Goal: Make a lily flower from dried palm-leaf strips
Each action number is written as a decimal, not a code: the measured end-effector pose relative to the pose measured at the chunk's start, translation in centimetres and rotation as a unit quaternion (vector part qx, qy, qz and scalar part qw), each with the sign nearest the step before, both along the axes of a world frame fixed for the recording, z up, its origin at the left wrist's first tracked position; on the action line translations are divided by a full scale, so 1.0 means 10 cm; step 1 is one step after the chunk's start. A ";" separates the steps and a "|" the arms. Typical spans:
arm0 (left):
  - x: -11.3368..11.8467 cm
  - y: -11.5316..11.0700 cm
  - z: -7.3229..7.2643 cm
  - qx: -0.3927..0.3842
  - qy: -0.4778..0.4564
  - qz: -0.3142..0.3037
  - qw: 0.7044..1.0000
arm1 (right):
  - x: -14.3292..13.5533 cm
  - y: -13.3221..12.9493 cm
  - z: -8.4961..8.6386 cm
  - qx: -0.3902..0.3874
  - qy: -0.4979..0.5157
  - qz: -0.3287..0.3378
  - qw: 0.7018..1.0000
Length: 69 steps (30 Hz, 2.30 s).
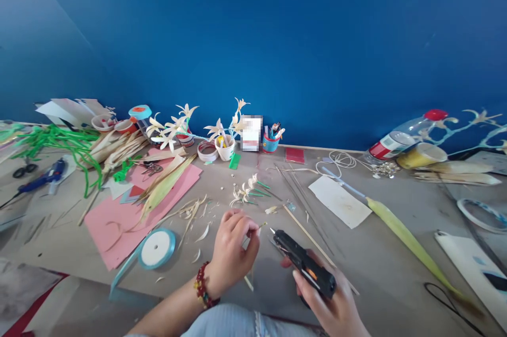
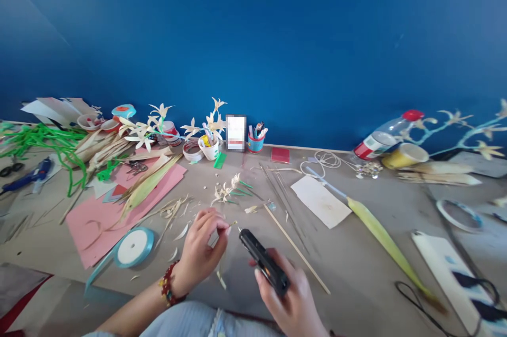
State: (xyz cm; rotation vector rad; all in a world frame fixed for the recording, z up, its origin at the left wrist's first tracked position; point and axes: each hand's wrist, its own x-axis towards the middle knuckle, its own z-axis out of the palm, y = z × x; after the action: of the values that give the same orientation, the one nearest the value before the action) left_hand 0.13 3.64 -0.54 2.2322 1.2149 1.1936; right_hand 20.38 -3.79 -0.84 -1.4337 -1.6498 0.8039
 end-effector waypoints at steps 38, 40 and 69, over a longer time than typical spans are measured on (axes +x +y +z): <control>0.01 -0.02 0.07 0.002 0.021 0.011 1.000 | -0.06 0.09 -0.06 0.125 -0.121 0.004 0.985; 0.01 -0.02 0.06 0.002 0.022 0.011 1.000 | -0.07 0.09 -0.05 0.127 -0.125 0.002 0.984; -0.02 0.00 0.09 -0.084 -0.057 -0.027 0.995 | -0.08 0.07 -0.06 0.120 -0.109 0.011 0.987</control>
State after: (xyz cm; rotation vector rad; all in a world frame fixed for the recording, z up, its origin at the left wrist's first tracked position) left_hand -0.10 3.63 0.37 2.0345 1.1584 1.1367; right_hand 19.57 -3.06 -1.43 -1.3711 -1.8586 0.4519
